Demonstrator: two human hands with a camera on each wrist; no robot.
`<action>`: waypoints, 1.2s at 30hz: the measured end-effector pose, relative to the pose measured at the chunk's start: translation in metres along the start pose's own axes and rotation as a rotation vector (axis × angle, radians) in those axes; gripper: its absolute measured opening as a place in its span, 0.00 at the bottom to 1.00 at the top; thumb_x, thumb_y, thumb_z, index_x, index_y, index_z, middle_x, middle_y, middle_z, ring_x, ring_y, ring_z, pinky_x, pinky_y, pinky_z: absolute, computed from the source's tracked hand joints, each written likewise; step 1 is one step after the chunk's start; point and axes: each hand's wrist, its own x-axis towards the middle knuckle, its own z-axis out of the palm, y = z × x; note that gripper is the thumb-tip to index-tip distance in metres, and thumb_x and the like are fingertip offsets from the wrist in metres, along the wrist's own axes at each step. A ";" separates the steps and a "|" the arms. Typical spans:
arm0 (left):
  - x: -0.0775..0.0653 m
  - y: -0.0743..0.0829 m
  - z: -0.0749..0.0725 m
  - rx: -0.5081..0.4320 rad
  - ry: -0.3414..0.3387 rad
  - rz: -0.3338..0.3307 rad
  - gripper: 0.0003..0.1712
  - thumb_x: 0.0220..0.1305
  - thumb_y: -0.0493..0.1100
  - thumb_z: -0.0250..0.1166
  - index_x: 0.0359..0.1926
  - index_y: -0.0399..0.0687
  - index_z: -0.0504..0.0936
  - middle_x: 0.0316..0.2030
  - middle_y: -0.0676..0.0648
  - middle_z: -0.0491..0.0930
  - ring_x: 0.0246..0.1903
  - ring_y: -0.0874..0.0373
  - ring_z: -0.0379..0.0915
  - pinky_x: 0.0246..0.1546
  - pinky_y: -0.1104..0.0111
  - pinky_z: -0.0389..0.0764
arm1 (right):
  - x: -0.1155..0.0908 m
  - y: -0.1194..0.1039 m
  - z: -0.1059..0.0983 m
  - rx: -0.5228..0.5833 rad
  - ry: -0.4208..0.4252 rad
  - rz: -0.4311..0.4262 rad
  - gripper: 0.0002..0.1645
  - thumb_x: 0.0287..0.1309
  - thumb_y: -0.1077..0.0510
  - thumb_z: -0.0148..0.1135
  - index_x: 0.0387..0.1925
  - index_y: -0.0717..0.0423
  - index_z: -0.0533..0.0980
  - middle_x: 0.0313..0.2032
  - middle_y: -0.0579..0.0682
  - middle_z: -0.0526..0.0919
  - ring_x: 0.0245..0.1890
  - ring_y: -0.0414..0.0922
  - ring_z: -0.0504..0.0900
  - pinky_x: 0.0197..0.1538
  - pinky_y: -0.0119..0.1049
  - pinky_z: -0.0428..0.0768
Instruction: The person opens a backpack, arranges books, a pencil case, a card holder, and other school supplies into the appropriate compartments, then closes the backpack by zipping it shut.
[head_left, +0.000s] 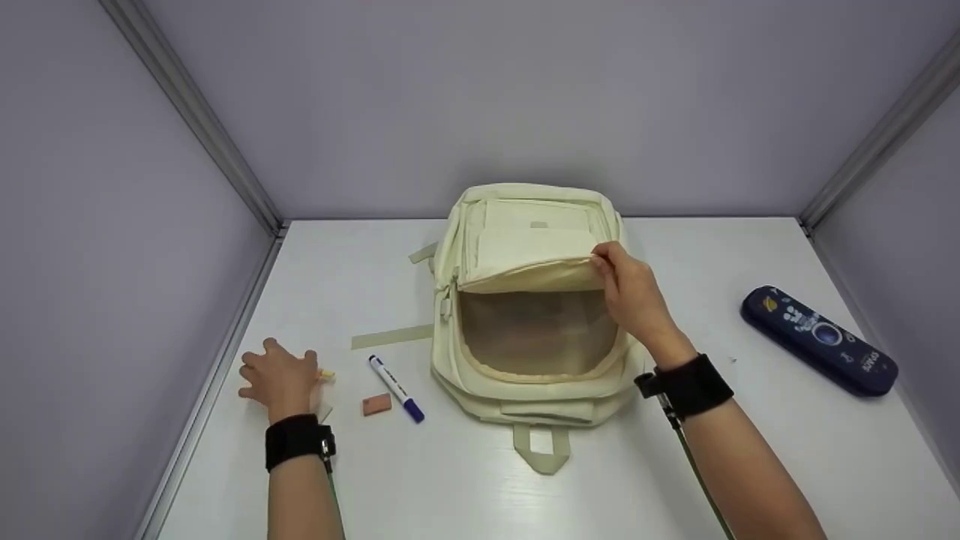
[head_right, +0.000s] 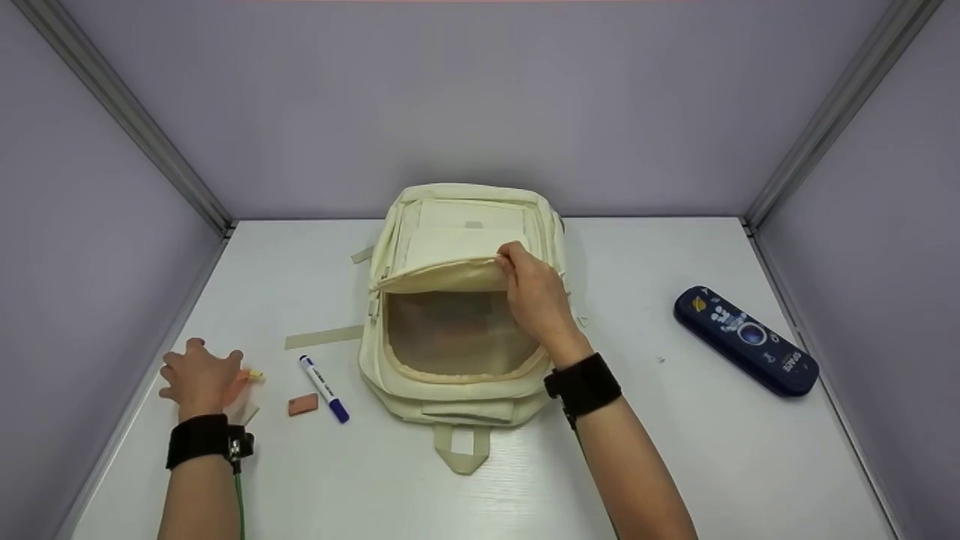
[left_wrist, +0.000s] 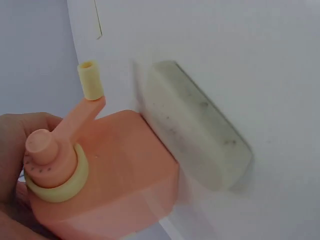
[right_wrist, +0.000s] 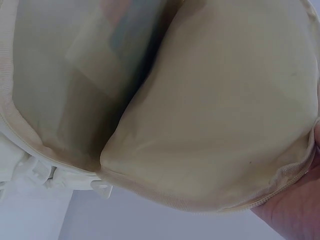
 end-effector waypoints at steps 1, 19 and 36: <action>-0.001 0.001 -0.002 0.020 -0.026 -0.026 0.44 0.66 0.54 0.61 0.70 0.28 0.56 0.62 0.18 0.52 0.63 0.23 0.48 0.55 0.28 0.52 | 0.000 0.000 0.000 0.003 -0.001 0.001 0.08 0.72 0.63 0.51 0.44 0.65 0.73 0.34 0.57 0.80 0.30 0.46 0.77 0.35 0.44 0.76; -0.007 0.017 -0.019 -0.056 0.016 0.003 0.42 0.61 0.47 0.65 0.65 0.24 0.59 0.54 0.18 0.60 0.47 0.25 0.68 0.46 0.42 0.74 | -0.002 0.002 0.001 0.018 -0.015 0.010 0.08 0.72 0.63 0.51 0.43 0.65 0.73 0.35 0.59 0.81 0.33 0.49 0.78 0.37 0.45 0.77; -0.045 0.084 -0.034 -0.386 -0.055 0.283 0.43 0.54 0.51 0.74 0.66 0.38 0.70 0.54 0.34 0.77 0.44 0.40 0.77 0.40 0.52 0.77 | 0.000 0.002 -0.002 0.024 -0.027 0.046 0.08 0.72 0.63 0.51 0.44 0.65 0.74 0.35 0.58 0.81 0.34 0.48 0.79 0.39 0.45 0.76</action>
